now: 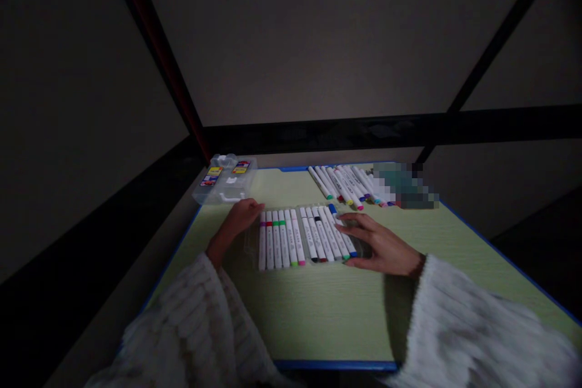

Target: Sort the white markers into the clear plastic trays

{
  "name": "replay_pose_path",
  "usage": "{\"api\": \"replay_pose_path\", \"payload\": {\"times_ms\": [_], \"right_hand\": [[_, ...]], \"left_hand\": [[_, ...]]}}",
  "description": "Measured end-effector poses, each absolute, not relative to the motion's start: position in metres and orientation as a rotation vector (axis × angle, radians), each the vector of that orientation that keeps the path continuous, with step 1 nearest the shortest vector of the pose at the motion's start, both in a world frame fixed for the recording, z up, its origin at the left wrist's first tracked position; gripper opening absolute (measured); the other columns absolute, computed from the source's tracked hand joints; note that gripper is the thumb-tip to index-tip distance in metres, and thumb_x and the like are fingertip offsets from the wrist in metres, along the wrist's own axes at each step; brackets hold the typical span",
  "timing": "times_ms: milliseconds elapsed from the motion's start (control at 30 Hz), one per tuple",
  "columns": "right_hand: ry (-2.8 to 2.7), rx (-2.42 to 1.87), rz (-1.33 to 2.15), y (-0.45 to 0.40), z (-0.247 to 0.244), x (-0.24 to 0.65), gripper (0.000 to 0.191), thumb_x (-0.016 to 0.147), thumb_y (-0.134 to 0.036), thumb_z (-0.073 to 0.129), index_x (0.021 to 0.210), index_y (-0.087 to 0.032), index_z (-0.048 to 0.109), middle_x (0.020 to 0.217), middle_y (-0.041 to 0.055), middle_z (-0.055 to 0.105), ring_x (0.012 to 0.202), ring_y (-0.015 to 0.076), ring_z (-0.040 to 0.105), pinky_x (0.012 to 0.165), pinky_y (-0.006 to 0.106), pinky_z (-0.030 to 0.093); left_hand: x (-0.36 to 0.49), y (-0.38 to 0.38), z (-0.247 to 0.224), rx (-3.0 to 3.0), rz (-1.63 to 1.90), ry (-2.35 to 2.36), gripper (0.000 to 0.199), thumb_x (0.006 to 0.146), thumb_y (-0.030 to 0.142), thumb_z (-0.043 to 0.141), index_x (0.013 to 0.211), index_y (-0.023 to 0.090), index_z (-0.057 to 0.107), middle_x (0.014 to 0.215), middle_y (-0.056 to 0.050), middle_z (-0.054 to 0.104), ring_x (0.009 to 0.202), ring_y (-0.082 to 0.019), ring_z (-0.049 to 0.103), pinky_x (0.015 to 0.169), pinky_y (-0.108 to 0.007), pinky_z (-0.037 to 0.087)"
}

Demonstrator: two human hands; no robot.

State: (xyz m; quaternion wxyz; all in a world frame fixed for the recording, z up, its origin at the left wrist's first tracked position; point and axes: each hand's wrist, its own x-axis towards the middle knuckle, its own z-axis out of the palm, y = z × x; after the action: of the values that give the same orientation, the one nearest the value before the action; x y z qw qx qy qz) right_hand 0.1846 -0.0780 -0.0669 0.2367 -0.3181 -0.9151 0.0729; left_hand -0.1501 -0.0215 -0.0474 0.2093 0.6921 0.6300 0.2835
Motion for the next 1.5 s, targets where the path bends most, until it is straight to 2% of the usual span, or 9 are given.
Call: {"api": "replay_pose_path", "payload": {"times_ms": [433, 567, 667, 800, 933, 1167, 1300, 1500], "right_hand": [[-2.534, -0.884, 0.188, -0.078, -0.069, 0.182, 0.063, 0.072, -0.047, 0.061, 0.124, -0.014, 0.047, 0.121, 0.0155, 0.046, 0.112, 0.0272, 0.045, 0.093, 0.044, 0.042], [-2.541, -0.876, 0.175, -0.079, -0.067, 0.180, 0.063, 0.072, -0.048, 0.060, 0.124, -0.015, 0.046, 0.120, 0.0154, 0.046, 0.111, 0.0272, 0.045, 0.091, 0.046, 0.042], [-2.549, -0.862, 0.178, -0.081, -0.065, 0.179, 0.062, 0.073, -0.047, 0.059, 0.124, -0.015, 0.046, 0.119, 0.0153, 0.047, 0.110, 0.0271, 0.046, 0.090, 0.046, 0.043], [-2.562, -0.835, 0.198, -0.082, -0.061, 0.178, 0.059, 0.075, -0.045, 0.058, 0.124, -0.014, 0.046, 0.118, 0.0157, 0.047, 0.110, 0.0264, 0.045, 0.091, 0.045, 0.042], [-2.562, -0.797, 0.247, -0.082, -0.059, 0.176, 0.056, 0.079, -0.043, 0.054, 0.125, -0.014, 0.044, 0.118, 0.0148, 0.047, 0.111, 0.0251, 0.044, 0.091, 0.044, 0.041], [-2.529, -0.871, 0.268, -0.084, -0.054, 0.172, 0.048, 0.082, -0.042, 0.050, 0.123, -0.018, 0.047, 0.117, 0.0135, 0.051, 0.108, 0.0256, 0.047, 0.088, 0.045, 0.040], [-2.431, -0.892, 0.329, -0.084, -0.055, 0.170, 0.045, 0.084, -0.042, 0.046, 0.125, -0.021, 0.046, 0.118, 0.0115, 0.054, 0.110, 0.0256, 0.048, 0.091, 0.049, 0.037], [-2.244, -0.747, 0.703, -0.085, -0.052, 0.165, 0.047, 0.088, -0.046, 0.037, 0.130, -0.025, 0.040, 0.129, 0.0082, 0.048, 0.119, 0.0244, 0.043, 0.104, 0.053, 0.021]], "left_hand": [[-0.145, -0.018, -0.036, 1.692, 1.237, 1.657, 0.017, 0.065, 0.030, 0.053, 0.069, 0.015, 0.057, 0.067, 0.000, 0.058, 0.066, -0.014, 0.055, 0.057, -0.023, 0.043], [-0.139, -0.022, -0.027, 1.533, 1.322, 1.533, 0.023, 0.064, 0.035, 0.056, 0.074, 0.015, 0.056, 0.075, -0.002, 0.059, 0.072, -0.015, 0.056, 0.055, -0.023, 0.046], [-0.134, -0.027, -0.020, 1.487, 1.356, 1.449, 0.031, 0.064, 0.039, 0.057, 0.083, 0.014, 0.056, 0.077, -0.002, 0.059, 0.075, -0.016, 0.057, 0.060, -0.026, 0.048], [-0.129, -0.032, -0.017, 1.477, 1.422, 1.343, 0.035, 0.068, 0.040, 0.056, 0.092, 0.014, 0.055, 0.081, -0.003, 0.059, 0.076, -0.015, 0.057, 0.068, -0.027, 0.048], [-0.124, -0.034, -0.019, 1.503, 1.441, 1.247, 0.038, 0.074, 0.044, 0.050, 0.099, 0.015, 0.054, 0.088, -0.004, 0.060, 0.078, -0.015, 0.058, 0.069, -0.027, 0.047], [-0.109, -0.044, -0.017, 1.485, 1.437, 1.041, 0.041, 0.078, 0.047, 0.045, 0.106, 0.017, 0.051, 0.110, -0.008, 0.058, 0.097, -0.019, 0.057, 0.082, -0.032, 0.046], [-0.101, -0.050, -0.017, 1.487, 1.424, 0.966, 0.047, 0.078, 0.050, 0.045, 0.109, 0.015, 0.050, 0.116, -0.010, 0.056, 0.104, -0.022, 0.055, 0.088, -0.033, 0.044], [-0.096, -0.051, -0.022, 1.512, 1.351, 0.849, 0.055, 0.078, 0.053, 0.044, 0.119, 0.016, 0.048, 0.127, -0.010, 0.050, 0.116, -0.024, 0.047, 0.097, -0.036, 0.038]]}}
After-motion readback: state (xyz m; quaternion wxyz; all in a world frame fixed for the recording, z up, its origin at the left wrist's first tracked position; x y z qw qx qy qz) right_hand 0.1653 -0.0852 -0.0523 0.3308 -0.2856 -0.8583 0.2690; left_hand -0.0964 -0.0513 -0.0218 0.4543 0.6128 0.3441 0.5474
